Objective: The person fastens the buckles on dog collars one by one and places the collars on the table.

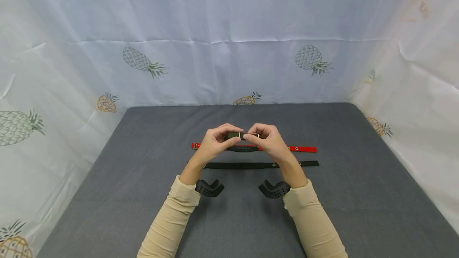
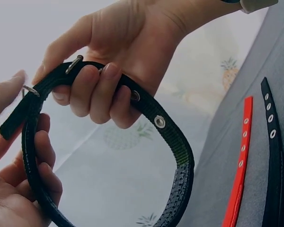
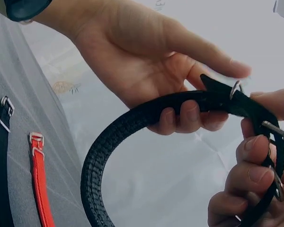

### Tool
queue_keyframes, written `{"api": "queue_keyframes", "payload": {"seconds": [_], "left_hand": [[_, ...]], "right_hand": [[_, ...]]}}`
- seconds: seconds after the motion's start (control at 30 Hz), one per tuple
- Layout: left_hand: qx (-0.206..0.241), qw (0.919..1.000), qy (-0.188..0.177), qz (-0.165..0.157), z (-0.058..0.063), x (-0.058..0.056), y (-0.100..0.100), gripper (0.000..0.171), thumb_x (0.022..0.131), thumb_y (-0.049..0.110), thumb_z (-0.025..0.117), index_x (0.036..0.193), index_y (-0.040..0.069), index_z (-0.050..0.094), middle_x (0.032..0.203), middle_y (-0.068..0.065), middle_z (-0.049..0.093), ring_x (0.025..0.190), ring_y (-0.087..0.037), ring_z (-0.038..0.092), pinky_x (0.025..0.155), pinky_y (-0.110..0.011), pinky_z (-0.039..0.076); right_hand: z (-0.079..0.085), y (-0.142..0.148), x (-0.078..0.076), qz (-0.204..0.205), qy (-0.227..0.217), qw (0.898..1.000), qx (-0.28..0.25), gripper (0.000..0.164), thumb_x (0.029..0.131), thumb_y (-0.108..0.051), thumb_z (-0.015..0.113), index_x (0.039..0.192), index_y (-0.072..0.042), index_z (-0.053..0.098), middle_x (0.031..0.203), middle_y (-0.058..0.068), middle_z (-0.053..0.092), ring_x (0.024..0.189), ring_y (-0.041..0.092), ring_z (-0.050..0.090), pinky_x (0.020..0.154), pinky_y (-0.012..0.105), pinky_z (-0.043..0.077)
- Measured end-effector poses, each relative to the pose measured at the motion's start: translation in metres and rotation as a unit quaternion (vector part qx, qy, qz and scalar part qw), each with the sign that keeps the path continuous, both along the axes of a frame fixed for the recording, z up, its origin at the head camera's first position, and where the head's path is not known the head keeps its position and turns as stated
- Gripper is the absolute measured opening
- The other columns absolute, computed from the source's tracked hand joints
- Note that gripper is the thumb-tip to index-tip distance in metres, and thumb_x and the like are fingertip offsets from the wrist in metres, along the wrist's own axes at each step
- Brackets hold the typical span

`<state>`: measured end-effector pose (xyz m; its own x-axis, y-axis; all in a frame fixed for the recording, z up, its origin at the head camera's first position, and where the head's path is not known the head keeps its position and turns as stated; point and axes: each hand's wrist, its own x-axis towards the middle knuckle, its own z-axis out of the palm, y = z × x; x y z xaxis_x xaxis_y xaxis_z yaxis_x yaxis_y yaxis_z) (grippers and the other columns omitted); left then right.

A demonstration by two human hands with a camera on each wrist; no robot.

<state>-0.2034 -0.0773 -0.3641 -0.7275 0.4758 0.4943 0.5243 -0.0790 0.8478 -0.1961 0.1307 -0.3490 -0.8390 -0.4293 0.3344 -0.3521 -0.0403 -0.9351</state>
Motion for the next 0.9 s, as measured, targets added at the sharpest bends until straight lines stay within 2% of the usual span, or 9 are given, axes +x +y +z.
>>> {"api": "queue_keyframes", "payload": {"seconds": [0.07, 0.13, 0.27, 0.43, 0.53, 0.7, 0.9], "left_hand": [[-0.005, 0.9999, -0.013, 0.004, 0.001, 0.0, 0.0, 0.041, 0.093, 0.031, 0.065, 0.114, -0.004, 0.064, 0.098, 0.015, 0.062, 0.064, -0.017, 0.045, 0.057, -0.022, 0.039], [-0.012, 0.9994, -0.03, 0.011, 0.002, 0.001, 0.0, 0.042, 0.093, 0.031, 0.064, 0.114, -0.005, 0.063, 0.094, 0.015, 0.061, 0.062, -0.018, 0.043, 0.057, -0.022, 0.038], [-0.022, 0.9981, -0.054, 0.02, 0.003, 0.001, -0.002, 0.039, 0.094, 0.025, 0.064, 0.115, -0.007, 0.061, 0.093, 0.013, 0.061, 0.063, -0.012, 0.044, 0.059, -0.022, 0.039], [-0.022, 0.9974, -0.063, 0.027, 0.002, 0.001, -0.004, 0.033, 0.094, 0.018, 0.063, 0.116, -0.007, 0.06, 0.099, 0.013, 0.061, 0.061, -0.009, 0.043, 0.057, -0.022, 0.039], [-0.019, 0.9973, -0.063, 0.032, 0.003, 0.0, -0.005, 0.032, 0.094, 0.016, 0.063, 0.116, -0.007, 0.06, 0.101, 0.014, 0.062, 0.066, -0.007, 0.047, 0.062, -0.021, 0.042], [0.001, 0.9967, -0.076, 0.028, 0.005, 0.0, -0.006, 0.037, 0.093, 0.017, 0.063, 0.117, -0.011, 0.059, 0.103, 0.014, 0.063, 0.084, -0.003, 0.057, 0.079, -0.018, 0.049], [0.006, 0.9959, -0.088, 0.018, 0.007, 0.001, -0.008, 0.045, 0.093, 0.024, 0.065, 0.117, -0.014, 0.057, 0.102, 0.016, 0.063, 0.081, -0.002, 0.056, 0.077, -0.016, 0.049]], "right_hand": [[0.0, 0.001, 0.0, -0.003, -0.003, 1.0, 0.002, 0.013, 0.091, -0.009, 0.063, 0.078, -0.009, 0.062, 0.061, -0.01, 0.046, 0.05, 0.018, 0.033, 0.047, 0.032, 0.029], [0.0, 0.001, -0.001, -0.005, -0.008, 1.0, 0.008, 0.014, 0.092, -0.008, 0.062, 0.079, -0.013, 0.064, 0.061, -0.01, 0.045, 0.052, 0.021, 0.033, 0.048, 0.034, 0.03], [0.0, 0.003, -0.001, -0.004, -0.018, 0.999, 0.026, 0.017, 0.093, -0.009, 0.06, 0.081, -0.02, 0.065, 0.063, -0.008, 0.046, 0.055, 0.02, 0.036, 0.051, 0.034, 0.032], [0.001, 0.009, -0.002, 0.003, -0.047, 0.998, 0.044, 0.013, 0.097, -0.015, 0.057, 0.09, -0.021, 0.067, 0.075, -0.008, 0.057, 0.064, 0.011, 0.051, 0.06, 0.026, 0.046], [0.001, 0.013, -0.003, 0.013, -0.066, 0.997, 0.046, 0.012, 0.098, -0.02, 0.056, 0.095, -0.02, 0.068, 0.083, -0.008, 0.063, 0.072, 0.01, 0.058, 0.071, 0.025, 0.052], [0.0, 0.021, -0.006, 0.036, -0.068, 0.996, 0.049, 0.015, 0.099, -0.021, 0.054, 0.099, -0.02, 0.068, 0.084, -0.009, 0.065, 0.08, 0.009, 0.059, 0.082, 0.026, 0.052], [0.0, 0.028, -0.007, 0.065, -0.079, 0.993, 0.057, 0.017, 0.097, -0.018, 0.056, 0.102, -0.029, 0.068, 0.097, -0.017, 0.067, 0.089, 0.003, 0.06, 0.085, 0.022, 0.051]]}}
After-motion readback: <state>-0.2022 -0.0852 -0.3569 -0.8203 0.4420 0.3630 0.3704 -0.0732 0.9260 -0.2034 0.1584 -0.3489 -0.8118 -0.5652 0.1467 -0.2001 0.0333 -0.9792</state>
